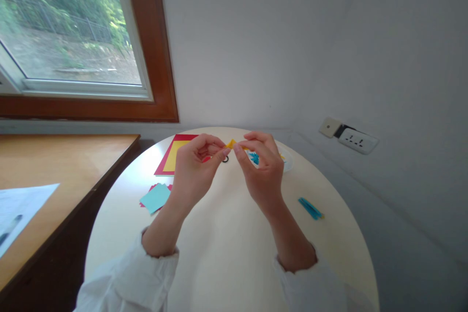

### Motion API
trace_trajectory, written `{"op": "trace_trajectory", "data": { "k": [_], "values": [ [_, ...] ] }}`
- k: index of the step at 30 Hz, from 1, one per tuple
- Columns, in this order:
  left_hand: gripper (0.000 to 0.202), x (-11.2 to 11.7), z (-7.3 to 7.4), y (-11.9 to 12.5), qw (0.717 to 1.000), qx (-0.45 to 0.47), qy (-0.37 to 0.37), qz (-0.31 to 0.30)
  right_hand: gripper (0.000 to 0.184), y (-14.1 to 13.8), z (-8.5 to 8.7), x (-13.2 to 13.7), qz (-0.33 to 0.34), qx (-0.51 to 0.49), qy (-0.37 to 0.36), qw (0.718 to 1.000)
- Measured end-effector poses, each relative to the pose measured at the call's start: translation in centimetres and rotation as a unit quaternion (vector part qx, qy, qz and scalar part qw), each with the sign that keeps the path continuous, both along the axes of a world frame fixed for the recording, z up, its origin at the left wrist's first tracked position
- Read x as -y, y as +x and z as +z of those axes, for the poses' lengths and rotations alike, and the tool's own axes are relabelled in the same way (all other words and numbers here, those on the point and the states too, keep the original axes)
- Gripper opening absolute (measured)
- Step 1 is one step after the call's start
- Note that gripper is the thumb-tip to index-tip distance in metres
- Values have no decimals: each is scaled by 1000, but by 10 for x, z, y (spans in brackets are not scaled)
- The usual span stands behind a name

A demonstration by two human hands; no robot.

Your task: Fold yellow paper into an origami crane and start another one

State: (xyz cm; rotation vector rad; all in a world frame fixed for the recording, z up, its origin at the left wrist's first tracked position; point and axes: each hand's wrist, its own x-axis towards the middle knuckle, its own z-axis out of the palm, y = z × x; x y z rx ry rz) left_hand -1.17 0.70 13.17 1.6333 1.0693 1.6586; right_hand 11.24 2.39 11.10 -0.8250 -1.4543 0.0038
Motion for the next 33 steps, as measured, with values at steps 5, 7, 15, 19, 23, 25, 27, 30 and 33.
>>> {"op": "trace_trajectory", "data": {
  "k": [5, 7, 15, 19, 23, 25, 27, 30, 33],
  "values": [
    [6, -2, -1, 0, 998, -32, 25, 37, 6, 1, 2, 1, 18, 25, -2, 1000],
    [8, -2, -2, 0, 997, -42, 27, 55, 6, 1, 2, 1, 32, 32, -7, 999],
    [12, 0, -1, -1, 993, -67, 33, 89, 6, 2, 1, 0, 53, 1, -41, 998],
    [12, -1, 0, -3, 991, -92, 24, 93, 6, 4, 2, 0, 52, -15, -56, 997],
    [18, -4, -1, -8, 982, -161, 56, 86, 7, 7, 1, -1, 79, -9, -84, 993],
    [18, -6, -1, -11, 974, -199, 91, 59, 7, 9, 0, -1, 114, 1, -101, 988],
    [15, -8, -2, -13, 971, -213, 109, 14, 7, 10, 0, -1, 143, 1, -108, 984],
    [13, -9, -3, -15, 977, -178, 99, -60, 7, 11, 0, -1, 164, -11, -105, 981],
    [15, -8, -4, -16, 984, -129, 84, -93, 5, 11, -1, 0, 174, -25, -102, 979]
  ]
}}
